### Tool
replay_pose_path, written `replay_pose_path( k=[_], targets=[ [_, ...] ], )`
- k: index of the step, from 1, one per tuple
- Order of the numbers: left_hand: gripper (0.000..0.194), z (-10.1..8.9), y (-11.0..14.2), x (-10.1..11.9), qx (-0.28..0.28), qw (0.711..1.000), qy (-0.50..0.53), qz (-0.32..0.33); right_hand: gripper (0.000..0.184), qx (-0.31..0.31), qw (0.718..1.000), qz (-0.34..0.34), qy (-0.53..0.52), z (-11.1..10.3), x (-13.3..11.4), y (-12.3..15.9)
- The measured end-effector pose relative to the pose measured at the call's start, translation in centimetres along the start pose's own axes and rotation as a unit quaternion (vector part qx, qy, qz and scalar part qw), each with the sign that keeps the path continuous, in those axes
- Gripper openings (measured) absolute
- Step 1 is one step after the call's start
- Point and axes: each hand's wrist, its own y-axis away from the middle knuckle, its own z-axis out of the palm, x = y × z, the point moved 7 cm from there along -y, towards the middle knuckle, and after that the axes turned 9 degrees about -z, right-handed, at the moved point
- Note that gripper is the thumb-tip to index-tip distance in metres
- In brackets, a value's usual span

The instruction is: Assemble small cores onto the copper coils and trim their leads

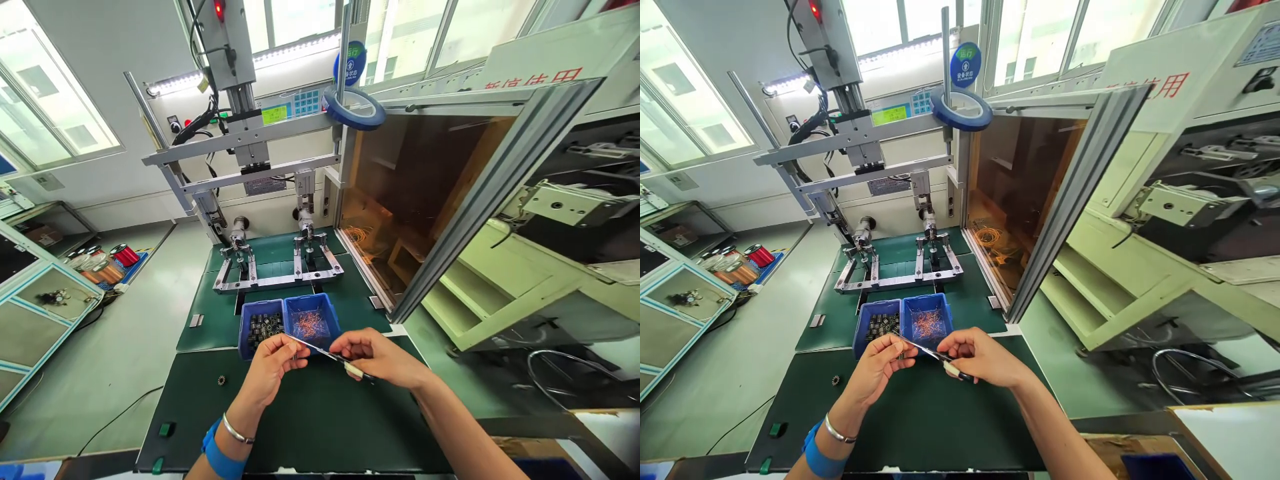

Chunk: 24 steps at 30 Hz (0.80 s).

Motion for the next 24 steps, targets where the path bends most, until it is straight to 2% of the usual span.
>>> replay_pose_path(
  k=[8,18,24],
  targets=[
    [0.052,0.4,-1.2,-0.5,0.001,0.998,-0.047,-0.032,0.041,-0.006,1.0,0.018,0.009,-0.3,0.3,-0.5],
    [0.054,0.9,-2.3,-0.9,0.006,0.997,-0.05,-0.051,0.049,0.019,0.998,0.054,0.027,-0.9,0.6,0.2],
    [0.057,0.7,-2.6,-1.3,0.011,0.997,-0.05,-0.058,0.047,0.015,0.998,0.05,0.026,-0.8,1.0,0.2]
  ],
)
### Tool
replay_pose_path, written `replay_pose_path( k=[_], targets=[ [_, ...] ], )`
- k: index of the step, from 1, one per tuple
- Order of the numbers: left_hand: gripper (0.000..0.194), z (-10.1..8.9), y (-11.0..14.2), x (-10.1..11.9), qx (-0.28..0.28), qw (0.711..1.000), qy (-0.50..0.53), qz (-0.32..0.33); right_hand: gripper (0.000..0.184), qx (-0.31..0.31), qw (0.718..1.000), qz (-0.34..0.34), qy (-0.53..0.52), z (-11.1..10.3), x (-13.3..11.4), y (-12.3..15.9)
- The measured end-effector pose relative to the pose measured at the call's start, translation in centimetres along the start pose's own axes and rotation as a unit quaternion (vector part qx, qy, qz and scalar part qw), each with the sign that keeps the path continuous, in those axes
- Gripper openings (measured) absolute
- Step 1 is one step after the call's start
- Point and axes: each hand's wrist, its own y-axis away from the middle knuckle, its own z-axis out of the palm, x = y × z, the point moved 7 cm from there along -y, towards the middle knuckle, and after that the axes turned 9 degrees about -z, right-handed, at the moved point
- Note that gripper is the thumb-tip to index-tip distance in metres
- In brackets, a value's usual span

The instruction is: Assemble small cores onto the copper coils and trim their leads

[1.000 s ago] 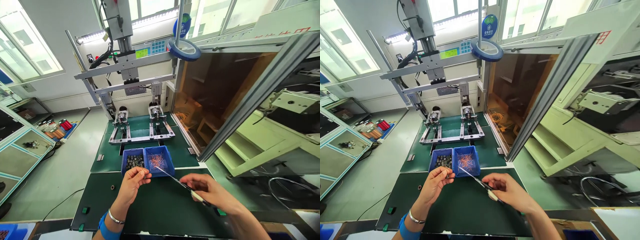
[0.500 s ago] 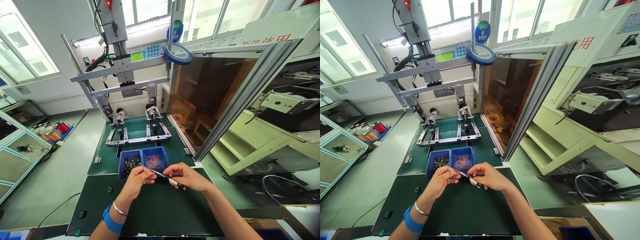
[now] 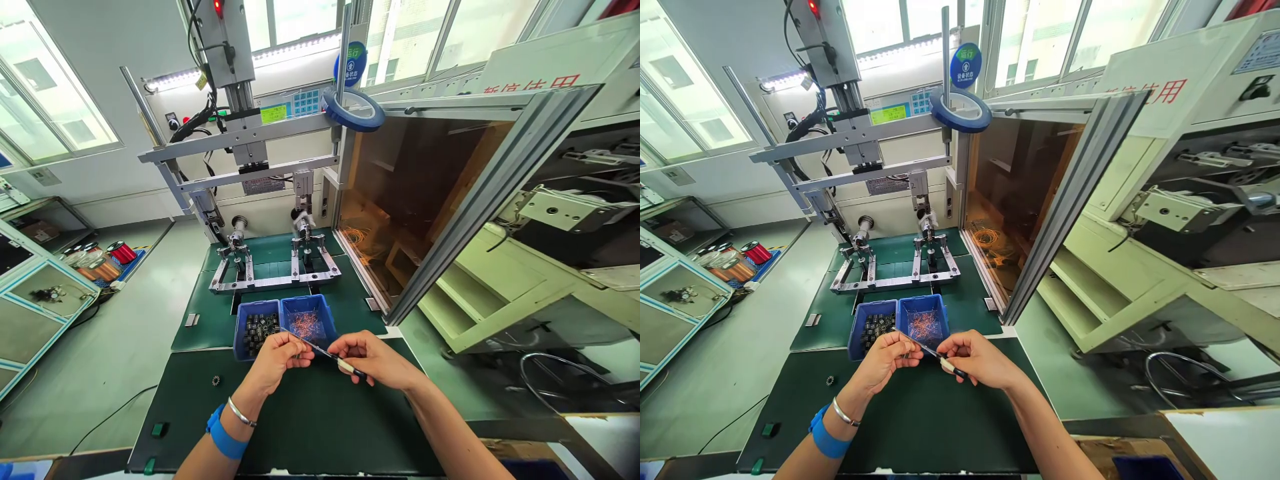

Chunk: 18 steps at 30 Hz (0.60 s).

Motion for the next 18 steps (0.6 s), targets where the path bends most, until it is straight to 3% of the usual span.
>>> replay_pose_path(
  k=[7,11,13,15,17,18],
  targets=[
    [0.057,-0.5,0.7,-0.7,0.005,1.0,-0.01,0.021,0.05,0.015,1.0,0.006,-0.015,0.4,1.3,0.7],
    [0.046,-3.6,4.5,-0.8,0.034,0.986,-0.095,0.132,0.069,0.138,0.99,0.018,-0.015,-0.4,2.5,3.1],
    [0.033,-6.7,7.4,-0.5,0.12,0.943,-0.206,0.231,0.088,0.231,0.97,0.074,0.001,-1.2,4.2,4.9],
    [0.02,-10.6,10.5,-0.6,0.246,0.875,-0.291,0.299,0.091,0.306,0.937,0.144,0.081,-2.2,6.2,6.6],
    [0.017,-14.7,12.6,-1.4,0.353,0.829,-0.305,0.308,0.082,0.353,0.899,0.141,0.218,-2.9,7.1,7.2],
    [0.018,-16.4,13.2,-2.1,0.388,0.816,-0.309,0.298,0.077,0.361,0.88,0.106,0.291,-2.8,7.1,7.0]
  ],
)
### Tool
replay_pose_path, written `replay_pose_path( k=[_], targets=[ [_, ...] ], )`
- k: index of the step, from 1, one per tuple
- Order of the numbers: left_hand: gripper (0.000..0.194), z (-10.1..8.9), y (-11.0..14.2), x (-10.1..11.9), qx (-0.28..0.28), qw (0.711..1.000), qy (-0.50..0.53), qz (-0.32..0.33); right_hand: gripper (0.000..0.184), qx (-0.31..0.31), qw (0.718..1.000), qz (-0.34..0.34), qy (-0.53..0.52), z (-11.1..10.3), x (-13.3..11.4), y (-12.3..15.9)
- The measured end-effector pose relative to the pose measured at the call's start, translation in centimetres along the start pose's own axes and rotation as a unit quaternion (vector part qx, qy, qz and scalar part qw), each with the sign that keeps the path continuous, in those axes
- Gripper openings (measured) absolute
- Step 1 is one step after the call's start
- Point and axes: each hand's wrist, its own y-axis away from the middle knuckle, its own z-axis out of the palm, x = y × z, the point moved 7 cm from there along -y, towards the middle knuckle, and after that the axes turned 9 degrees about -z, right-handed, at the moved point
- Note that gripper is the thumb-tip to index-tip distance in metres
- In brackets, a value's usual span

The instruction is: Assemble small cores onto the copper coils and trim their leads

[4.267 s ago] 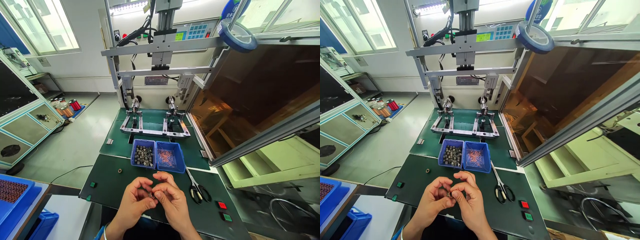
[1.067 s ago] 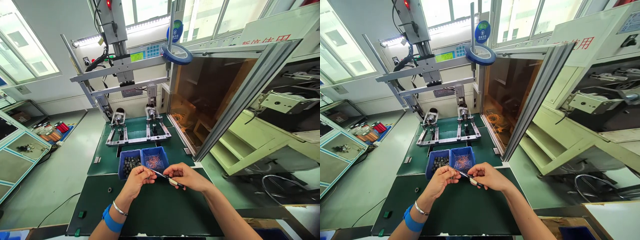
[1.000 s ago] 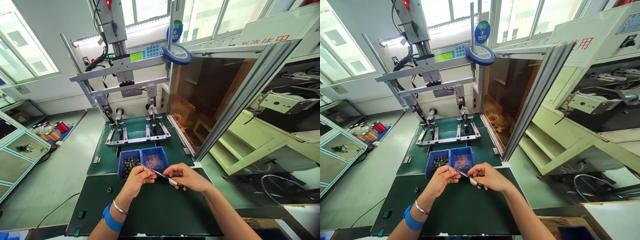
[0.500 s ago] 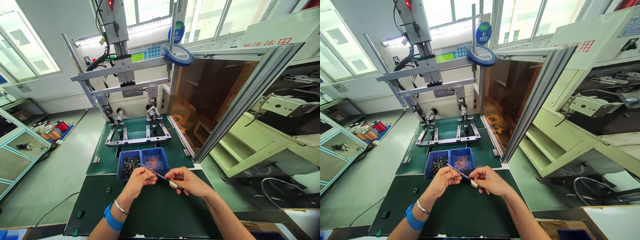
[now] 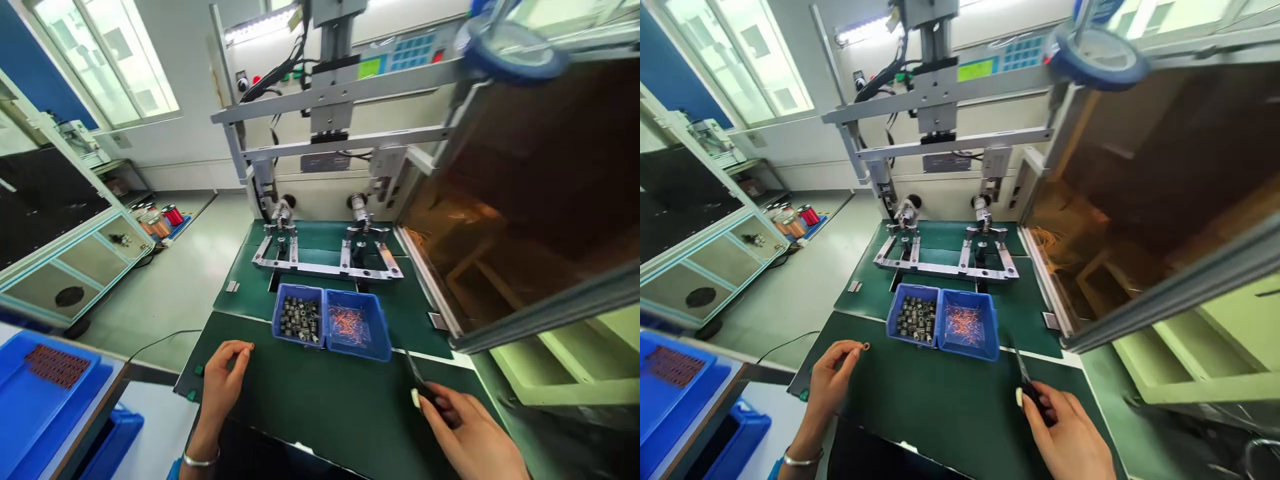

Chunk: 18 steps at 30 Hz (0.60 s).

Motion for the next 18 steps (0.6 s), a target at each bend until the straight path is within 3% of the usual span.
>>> replay_pose_path(
  k=[2,4,6,10,14,15,18],
  targets=[
    [0.02,-1.3,0.0,-2.5,0.036,0.997,-0.057,-0.022,0.062,0.082,0.979,-0.168,0.081,0.4,-2.1,0.3],
    [0.019,-1.5,-0.1,-3.8,0.051,0.993,-0.108,-0.018,0.046,0.179,0.926,-0.313,0.11,0.7,-5.1,1.8],
    [0.015,-1.2,-0.1,-4.0,0.066,0.988,-0.139,0.01,0.036,0.184,0.896,-0.387,0.114,2.3,-7.7,3.2],
    [0.014,-0.2,-0.1,-3.2,0.048,0.988,-0.138,0.047,0.02,0.113,0.875,-0.47,0.018,6.7,-11.8,6.1],
    [0.045,0.8,-0.6,-3.3,-0.017,0.987,-0.156,0.014,0.019,-0.023,0.878,-0.474,-0.063,12.7,-13.2,8.8],
    [0.048,1.0,-0.8,-3.4,-0.032,0.985,-0.167,0.002,0.017,-0.02,0.87,-0.486,-0.077,13.4,-13.5,9.5],
    [0.031,1.5,-1.4,-3.6,-0.049,0.981,-0.186,-0.02,0.015,-0.036,0.877,-0.469,-0.096,14.8,-13.7,10.0]
  ],
)
